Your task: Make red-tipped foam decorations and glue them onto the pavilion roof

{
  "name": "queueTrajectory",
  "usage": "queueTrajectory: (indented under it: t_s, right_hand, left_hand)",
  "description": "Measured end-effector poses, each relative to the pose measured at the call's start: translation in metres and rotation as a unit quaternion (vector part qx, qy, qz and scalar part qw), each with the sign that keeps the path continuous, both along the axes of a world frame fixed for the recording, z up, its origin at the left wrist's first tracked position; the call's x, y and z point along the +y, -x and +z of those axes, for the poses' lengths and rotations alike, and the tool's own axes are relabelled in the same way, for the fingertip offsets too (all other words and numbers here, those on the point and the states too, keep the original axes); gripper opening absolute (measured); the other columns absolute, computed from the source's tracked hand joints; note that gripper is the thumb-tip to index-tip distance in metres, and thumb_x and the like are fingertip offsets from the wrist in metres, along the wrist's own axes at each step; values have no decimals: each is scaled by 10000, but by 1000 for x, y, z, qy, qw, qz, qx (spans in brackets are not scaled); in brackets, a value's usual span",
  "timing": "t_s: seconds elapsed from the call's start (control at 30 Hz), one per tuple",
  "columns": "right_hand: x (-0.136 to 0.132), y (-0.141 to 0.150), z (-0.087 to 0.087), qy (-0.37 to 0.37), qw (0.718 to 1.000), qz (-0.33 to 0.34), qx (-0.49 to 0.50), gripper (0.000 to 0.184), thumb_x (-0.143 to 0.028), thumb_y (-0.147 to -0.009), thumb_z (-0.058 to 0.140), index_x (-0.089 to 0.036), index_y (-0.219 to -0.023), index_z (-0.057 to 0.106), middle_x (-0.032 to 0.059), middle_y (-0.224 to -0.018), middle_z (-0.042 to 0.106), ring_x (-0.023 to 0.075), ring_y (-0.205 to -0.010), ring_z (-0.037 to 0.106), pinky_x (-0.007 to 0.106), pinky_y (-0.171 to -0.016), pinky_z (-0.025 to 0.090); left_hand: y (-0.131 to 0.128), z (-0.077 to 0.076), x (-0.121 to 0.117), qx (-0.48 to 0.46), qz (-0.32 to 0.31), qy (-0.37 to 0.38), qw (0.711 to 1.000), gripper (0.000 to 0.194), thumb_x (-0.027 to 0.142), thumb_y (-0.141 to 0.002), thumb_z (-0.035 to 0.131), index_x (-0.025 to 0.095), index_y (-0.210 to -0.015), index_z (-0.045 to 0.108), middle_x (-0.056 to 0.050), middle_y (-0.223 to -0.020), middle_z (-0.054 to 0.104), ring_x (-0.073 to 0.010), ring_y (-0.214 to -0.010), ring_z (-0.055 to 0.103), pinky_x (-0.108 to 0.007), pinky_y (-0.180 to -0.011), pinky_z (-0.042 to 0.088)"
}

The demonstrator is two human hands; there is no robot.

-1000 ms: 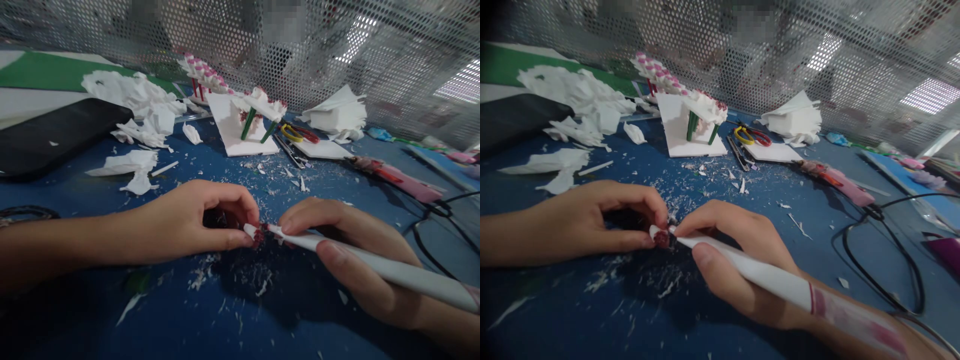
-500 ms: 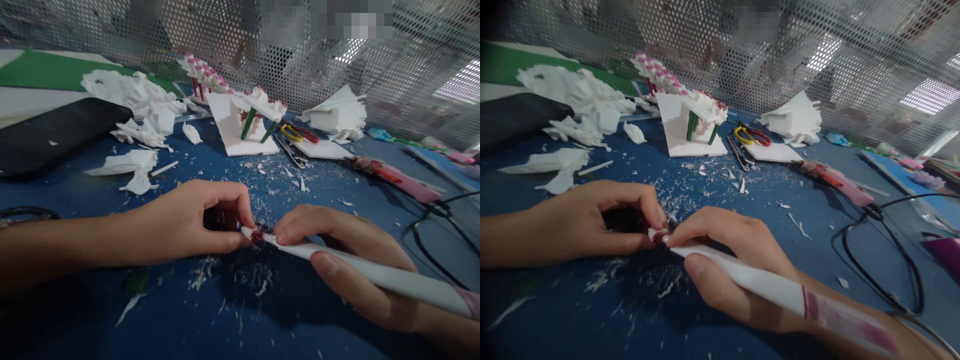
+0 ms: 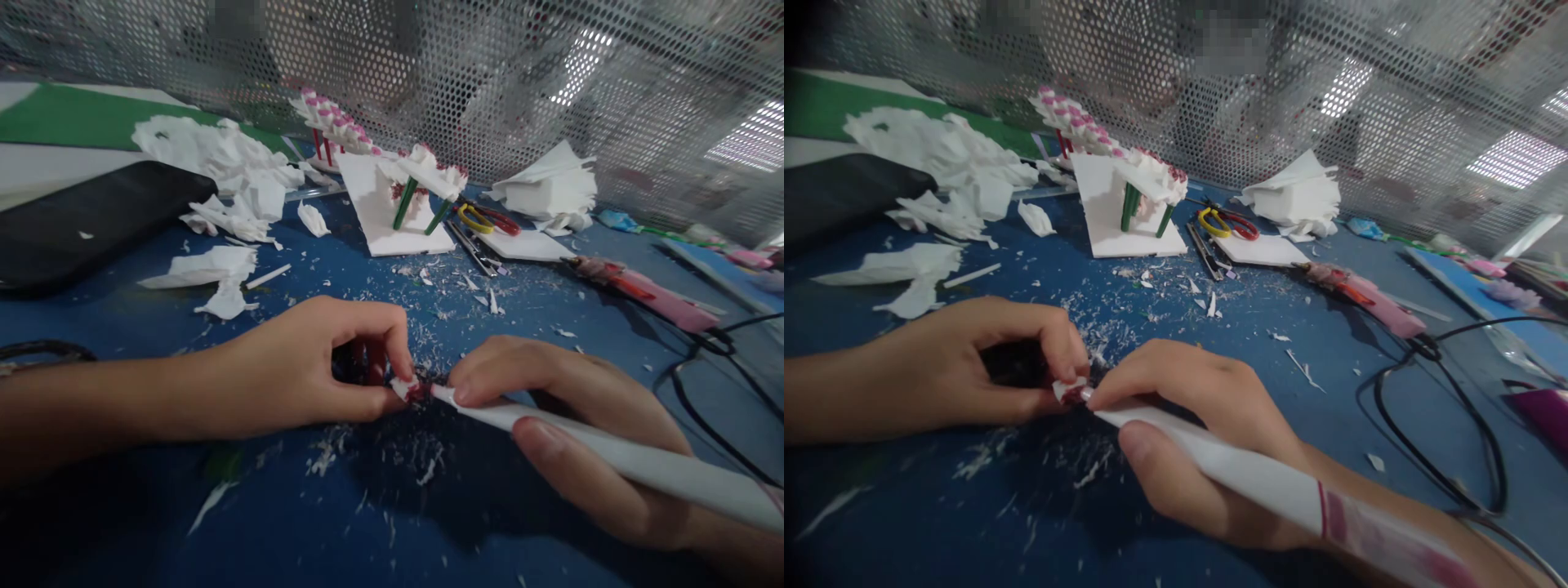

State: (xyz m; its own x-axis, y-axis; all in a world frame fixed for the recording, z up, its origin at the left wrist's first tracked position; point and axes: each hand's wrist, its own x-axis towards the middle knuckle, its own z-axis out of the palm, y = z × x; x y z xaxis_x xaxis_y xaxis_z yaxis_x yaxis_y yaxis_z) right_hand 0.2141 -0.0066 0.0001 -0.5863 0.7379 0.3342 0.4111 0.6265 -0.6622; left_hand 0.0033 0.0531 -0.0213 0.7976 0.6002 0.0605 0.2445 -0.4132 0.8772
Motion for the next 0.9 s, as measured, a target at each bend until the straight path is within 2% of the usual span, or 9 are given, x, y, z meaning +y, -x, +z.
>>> queueTrajectory:
  t_s: [0.1, 0.23, 0.37, 0.53, 0.7, 0.9]
  right_hand:
    - [0, 0, 0, 9, 1000, 8, -9, 180, -133, -795, 504, -198, -950, 566, 15, -852, 669, 106, -778, 633, 193, -694, 484]
    - [-2, -1, -1, -3, 1000, -24, 5, 166, -148, -814, 489, -209, -949, 565, 3, -856, 663, 98, -784, 626, 181, -686, 480]
    - [-2, 0, -1, 5, 1000, 8, -5, 177, -142, -808, 495, -206, -959, 564, 13, -864, 670, 111, -798, 633, 201, -706, 490]
    - [-1, -1, -3, -3, 1000, -21, -1, 180, -139, -811, 482, -216, -947, 570, 15, -846, 667, 121, -771, 630, 207, -667, 492]
    - [-1, -2, -4, 6, 1000, 5, 10, 195, -134, -810, 489, -217, -969, 565, 14, -867, 665, 115, -789, 631, 199, -697, 487]
    - [-1, -1, -4, 8, 1000, -9, 15, 195, -137, -811, 481, -225, -963, 566, 13, -860, 662, 114, -780, 625, 205, -684, 490]
  left_hand:
    - [0, -1, -1, 3, 4, -7, 1000, 52, 200, -767, 593, 199, -737, 551, 21, -774, 654, -134, -716, 608, -211, -593, 454]
    - [1, -2, -1, 4, 3, -11, 1000, 65, 206, -769, 594, 193, -724, 547, 22, -769, 650, -130, -708, 603, -208, -580, 447]
    - [2, -2, 0, -9, 6, -18, 1000, 69, 203, -760, 603, 190, -714, 553, 26, -762, 647, -127, -696, 601, -210, -575, 443]
    - [1, -1, 0, -11, -2, -10, 1000, 79, 189, -771, 599, 195, -709, 551, 39, -769, 651, -115, -703, 599, -203, -604, 452]
    - [1, -1, 0, -13, 2, -17, 1000, 75, 169, -762, 591, 199, -706, 550, 42, -775, 653, -115, -702, 598, -199, -584, 437]
    - [1, -1, -1, -18, 7, -31, 999, 79, 174, -760, 593, 202, -696, 555, 48, -767, 655, -109, -691, 597, -194, -573, 430]
